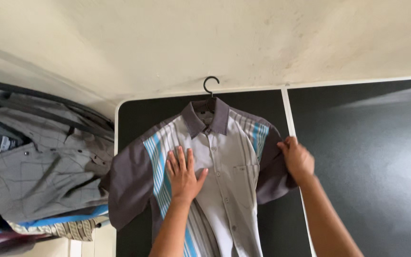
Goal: The person takes shirts from a clothes rack, lays them on a table, and buttons them one by one. They handle a striped shirt, a checkered shirt, and a black shirt, buttoning each fully before moving to the next.
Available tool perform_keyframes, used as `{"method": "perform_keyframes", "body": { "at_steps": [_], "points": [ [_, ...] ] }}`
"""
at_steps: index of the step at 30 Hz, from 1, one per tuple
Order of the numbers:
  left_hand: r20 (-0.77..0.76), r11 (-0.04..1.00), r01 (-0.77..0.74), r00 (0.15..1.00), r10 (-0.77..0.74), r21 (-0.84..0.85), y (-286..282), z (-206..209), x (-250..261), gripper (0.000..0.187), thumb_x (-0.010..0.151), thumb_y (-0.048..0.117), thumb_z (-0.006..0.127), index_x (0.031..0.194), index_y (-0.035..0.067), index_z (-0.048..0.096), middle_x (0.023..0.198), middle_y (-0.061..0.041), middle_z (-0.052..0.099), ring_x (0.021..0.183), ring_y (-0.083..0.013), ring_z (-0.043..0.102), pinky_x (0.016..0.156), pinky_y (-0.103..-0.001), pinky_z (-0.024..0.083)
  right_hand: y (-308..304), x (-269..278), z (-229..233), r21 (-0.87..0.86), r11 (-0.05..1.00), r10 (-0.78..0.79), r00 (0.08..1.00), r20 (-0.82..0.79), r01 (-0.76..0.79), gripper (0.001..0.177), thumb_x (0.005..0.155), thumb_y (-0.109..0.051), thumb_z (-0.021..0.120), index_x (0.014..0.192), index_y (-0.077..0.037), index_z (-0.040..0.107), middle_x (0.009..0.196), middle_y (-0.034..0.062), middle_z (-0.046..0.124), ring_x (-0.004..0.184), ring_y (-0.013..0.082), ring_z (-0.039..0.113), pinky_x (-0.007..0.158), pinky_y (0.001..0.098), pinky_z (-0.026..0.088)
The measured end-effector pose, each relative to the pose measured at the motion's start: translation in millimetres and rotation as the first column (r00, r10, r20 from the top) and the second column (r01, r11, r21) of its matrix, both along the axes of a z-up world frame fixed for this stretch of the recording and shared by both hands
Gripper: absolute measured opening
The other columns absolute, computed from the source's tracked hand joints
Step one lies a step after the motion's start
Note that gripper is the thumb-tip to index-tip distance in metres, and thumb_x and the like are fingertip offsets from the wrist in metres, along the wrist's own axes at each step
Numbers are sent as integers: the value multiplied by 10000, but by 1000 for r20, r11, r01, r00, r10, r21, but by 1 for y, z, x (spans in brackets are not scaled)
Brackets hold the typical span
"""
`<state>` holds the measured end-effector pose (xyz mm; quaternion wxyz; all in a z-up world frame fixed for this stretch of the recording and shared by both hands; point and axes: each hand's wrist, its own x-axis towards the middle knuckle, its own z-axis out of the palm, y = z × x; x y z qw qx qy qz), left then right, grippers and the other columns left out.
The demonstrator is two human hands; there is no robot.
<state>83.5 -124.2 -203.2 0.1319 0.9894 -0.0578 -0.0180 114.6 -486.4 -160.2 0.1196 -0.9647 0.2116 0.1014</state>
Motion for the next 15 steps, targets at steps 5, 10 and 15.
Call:
{"method": "perform_keyframes", "body": {
  "at_steps": [5, 10, 15],
  "points": [
    [28, 999, 33, 999, -32, -21, 7, -4, -1, 944, 882, 595, 602, 1580, 50, 274, 1656, -253, 167, 1521, -505, 107, 1205, -620, 108, -42, 31, 20, -113, 986, 115, 992, -49, -120, 546, 947, -611, 584, 1248, -158, 626, 1085, 104, 751, 929, 292, 756, 765, 432, 603],
    [26, 997, -3, 1000, 5, -78, 4, -2, -4, 925, 922, 555, 560, 1598, -3, 262, 1640, -299, 182, 1524, -488, 141, 1219, -601, 124, -57, 31, 14, -300, 921, 324, 918, 228, -250, 497, 1001, -528, 620, 1255, -101, 654, 1153, 137, 716, 1067, 300, 701, 896, 443, 566],
    [81, 997, -75, 994, 77, -33, 12, 14, -46, 618, 986, 311, 586, 1505, 17, 423, 1553, -262, 379, 1451, -439, 358, 1196, -561, 272, -2, -14, 4, -240, 940, 313, 889, 335, -241, 399, 997, -395, 633, 1144, -27, 674, 1129, 210, 645, 1027, 341, 644, 852, 462, 543]
  ]
}}
